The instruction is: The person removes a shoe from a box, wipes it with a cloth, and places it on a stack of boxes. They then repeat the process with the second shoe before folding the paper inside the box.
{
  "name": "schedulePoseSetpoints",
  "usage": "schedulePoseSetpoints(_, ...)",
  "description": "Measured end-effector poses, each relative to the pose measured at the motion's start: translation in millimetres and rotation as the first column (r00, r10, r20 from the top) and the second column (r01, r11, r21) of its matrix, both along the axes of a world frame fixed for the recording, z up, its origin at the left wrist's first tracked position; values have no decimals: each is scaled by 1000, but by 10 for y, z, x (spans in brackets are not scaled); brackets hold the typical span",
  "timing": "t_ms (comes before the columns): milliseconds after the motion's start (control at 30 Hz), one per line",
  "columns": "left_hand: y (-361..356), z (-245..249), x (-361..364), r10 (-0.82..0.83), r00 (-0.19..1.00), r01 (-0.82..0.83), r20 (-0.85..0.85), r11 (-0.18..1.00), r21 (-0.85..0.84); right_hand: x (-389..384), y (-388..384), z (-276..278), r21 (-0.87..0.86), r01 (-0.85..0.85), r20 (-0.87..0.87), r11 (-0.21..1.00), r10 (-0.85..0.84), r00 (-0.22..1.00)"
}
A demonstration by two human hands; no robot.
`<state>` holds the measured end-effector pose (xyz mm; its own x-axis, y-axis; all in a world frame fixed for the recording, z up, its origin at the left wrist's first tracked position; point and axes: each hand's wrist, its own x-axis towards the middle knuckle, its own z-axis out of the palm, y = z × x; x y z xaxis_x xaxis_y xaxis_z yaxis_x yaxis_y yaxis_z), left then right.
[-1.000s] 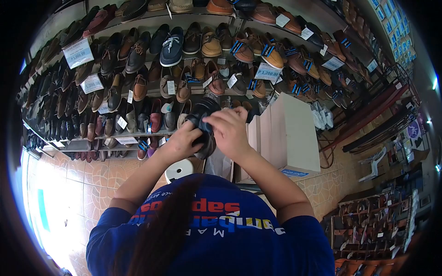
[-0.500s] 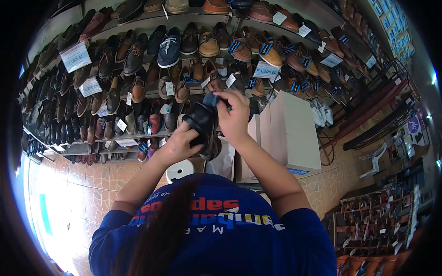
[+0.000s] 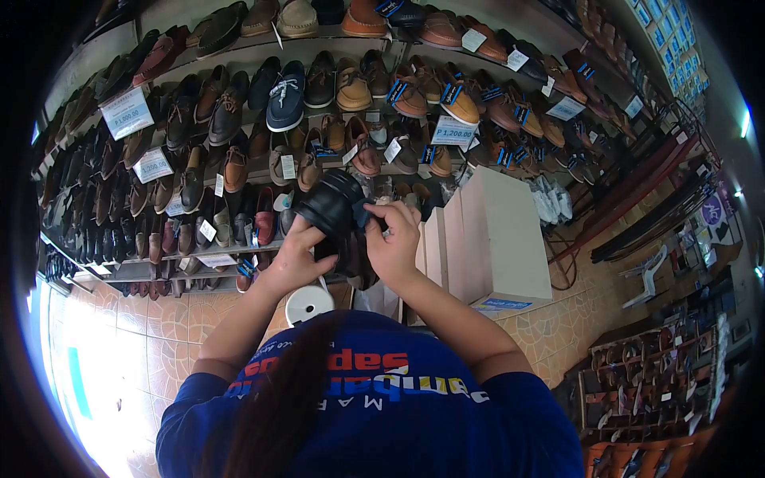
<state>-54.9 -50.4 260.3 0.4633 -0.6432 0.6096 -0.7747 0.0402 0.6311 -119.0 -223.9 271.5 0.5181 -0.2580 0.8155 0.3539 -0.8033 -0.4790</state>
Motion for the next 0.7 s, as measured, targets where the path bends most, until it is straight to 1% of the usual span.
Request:
schedulePoseSetpoints(33,-14,-20,0,-5,1000,6,29,1000,-4,1,-13,-7,0,2,-13,1000,-2,1000)
schedulePoseSetpoints(100,-45,-54,-18,-26,996,27,84,1000,-1,54,-20,236,-32,26,-32,999,-27,999)
schedulePoseSetpoints(133,-46,-60,-19,-31,993,25,114,998,52,89,-6,351,-36,4,-29,999,-5,1000)
schedulePoseSetpoints(167,-39,-69,-15,-36,989,21,141,995,101,108,-4,438,-130,-19,-23,991,16,1000)
schedulePoseSetpoints(233,-9,-63,23,-62,973,26,221,987,161,35,12,504,-267,-77,-94,960,54,994)
schedulePoseSetpoints(300,52,-6,85,-95,941,36,324,982,184,-59,-47,521,-356,-141,-126,924,102,987)
schedulePoseSetpoints(333,78,43,88,-117,924,34,364,973,227,-87,-74,538,-397,-174,-144,901,126,981)
schedulePoseSetpoints(400,120,106,49,-180,886,38,427,947,320,-15,-136,659,-346,-244,-271,906,152,950)
schedulePoseSetpoints(467,133,80,72,-269,810,76,521,929,363,47,-161,753,-296,-324,-411,899,186,892)
schedulePoseSetpoints(500,138,77,102,-311,763,91,567,920,382,51,-152,766,-298,-363,-438,883,211,874)
schedulePoseSetpoints(567,201,139,135,-381,698,74,606,881,468,52,-117,786,-302,-448,-495,842,263,828)
schedulePoseSetpoints(600,239,159,154,-411,668,59,620,860,507,-9,-121,807,-334,-468,-492,818,272,827)
schedulePoseSetpoints(700,328,150,249,-356,651,64,670,906,418,-239,-94,806,-471,-540,-469,698,321,823)
